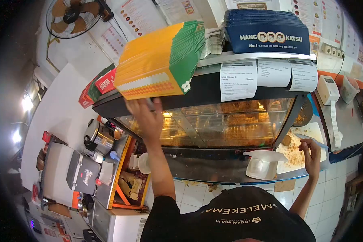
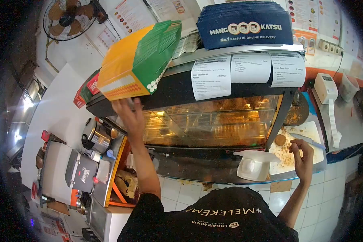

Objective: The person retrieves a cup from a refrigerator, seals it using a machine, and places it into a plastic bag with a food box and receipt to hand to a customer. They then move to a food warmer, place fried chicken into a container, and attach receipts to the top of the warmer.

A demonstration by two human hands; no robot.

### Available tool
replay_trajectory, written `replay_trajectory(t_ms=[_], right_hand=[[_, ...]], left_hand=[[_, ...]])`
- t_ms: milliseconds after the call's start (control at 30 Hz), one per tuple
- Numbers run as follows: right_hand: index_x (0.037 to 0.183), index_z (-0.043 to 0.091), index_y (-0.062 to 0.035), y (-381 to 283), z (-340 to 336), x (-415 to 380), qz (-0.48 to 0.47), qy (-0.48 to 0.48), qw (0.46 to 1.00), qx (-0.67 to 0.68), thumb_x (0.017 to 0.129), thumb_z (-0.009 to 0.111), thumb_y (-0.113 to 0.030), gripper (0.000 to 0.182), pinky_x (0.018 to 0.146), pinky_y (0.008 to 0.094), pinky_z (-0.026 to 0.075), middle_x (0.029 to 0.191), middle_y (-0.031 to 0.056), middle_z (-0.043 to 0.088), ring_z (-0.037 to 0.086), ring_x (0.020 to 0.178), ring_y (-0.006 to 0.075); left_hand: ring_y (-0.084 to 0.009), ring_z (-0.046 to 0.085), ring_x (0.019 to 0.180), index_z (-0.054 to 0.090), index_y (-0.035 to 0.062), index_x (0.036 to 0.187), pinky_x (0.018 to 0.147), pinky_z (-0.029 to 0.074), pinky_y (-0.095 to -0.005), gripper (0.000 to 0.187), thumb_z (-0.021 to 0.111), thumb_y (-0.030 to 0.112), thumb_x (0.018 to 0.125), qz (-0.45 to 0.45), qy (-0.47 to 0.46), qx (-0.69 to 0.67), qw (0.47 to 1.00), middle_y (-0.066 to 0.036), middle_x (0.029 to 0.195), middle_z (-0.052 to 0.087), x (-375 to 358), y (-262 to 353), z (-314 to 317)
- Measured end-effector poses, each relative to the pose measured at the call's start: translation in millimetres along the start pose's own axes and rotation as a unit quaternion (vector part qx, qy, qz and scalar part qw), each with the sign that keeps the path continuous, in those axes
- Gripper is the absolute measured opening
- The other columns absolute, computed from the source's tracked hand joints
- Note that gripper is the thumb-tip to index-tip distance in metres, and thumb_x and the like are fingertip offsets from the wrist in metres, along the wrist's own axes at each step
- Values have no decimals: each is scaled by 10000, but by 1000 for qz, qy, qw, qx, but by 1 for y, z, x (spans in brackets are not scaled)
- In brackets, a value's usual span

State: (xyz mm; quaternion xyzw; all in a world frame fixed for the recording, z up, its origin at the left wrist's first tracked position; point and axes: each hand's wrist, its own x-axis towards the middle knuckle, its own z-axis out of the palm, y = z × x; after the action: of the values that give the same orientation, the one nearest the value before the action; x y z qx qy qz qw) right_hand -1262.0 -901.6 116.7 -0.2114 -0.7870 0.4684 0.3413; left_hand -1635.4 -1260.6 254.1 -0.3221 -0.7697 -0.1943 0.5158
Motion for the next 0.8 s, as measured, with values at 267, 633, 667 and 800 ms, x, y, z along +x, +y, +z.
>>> replay_trajectory(t_ms=[267,633,667,800], right_hand=[[957,634,47,-18,15,4,-25,-16,1000,-9,991,584,-144,200,697,286,481,777,80,634,599,748,134],[849,615,29,-20,41,-26,-22,-90,988,127,951,613,-75,146,660,264,479,769,85,643,617,701,125],[788,631,27,-9,50,-28,2,-119,988,101,932,650,-92,187,592,266,476,715,74,641,609,638,113],[736,660,4,31,75,-43,176,-396,899,-61,956,636,-301,377,532,281,466,600,57,612,587,571,113]], left_hand=[[-381,352,1395,422,30,1418,1165,143,-550,687,585,116,755,66,-36,-205,976,-182,1459,447,13,106,7],[-253,636,930,637,33,985,781,509,-386,136,638,3,852,-92,41,-354,930,-111,1034,651,-128,102,30],[-266,647,828,631,40,910,701,513,-358,90,654,-16,843,-140,-35,-377,915,-103,961,658,-163,97,37],[-267,623,687,680,29,834,595,479,-378,151,730,169,861,-211,-373,-355,831,-116,773,652,-345,81,23]])
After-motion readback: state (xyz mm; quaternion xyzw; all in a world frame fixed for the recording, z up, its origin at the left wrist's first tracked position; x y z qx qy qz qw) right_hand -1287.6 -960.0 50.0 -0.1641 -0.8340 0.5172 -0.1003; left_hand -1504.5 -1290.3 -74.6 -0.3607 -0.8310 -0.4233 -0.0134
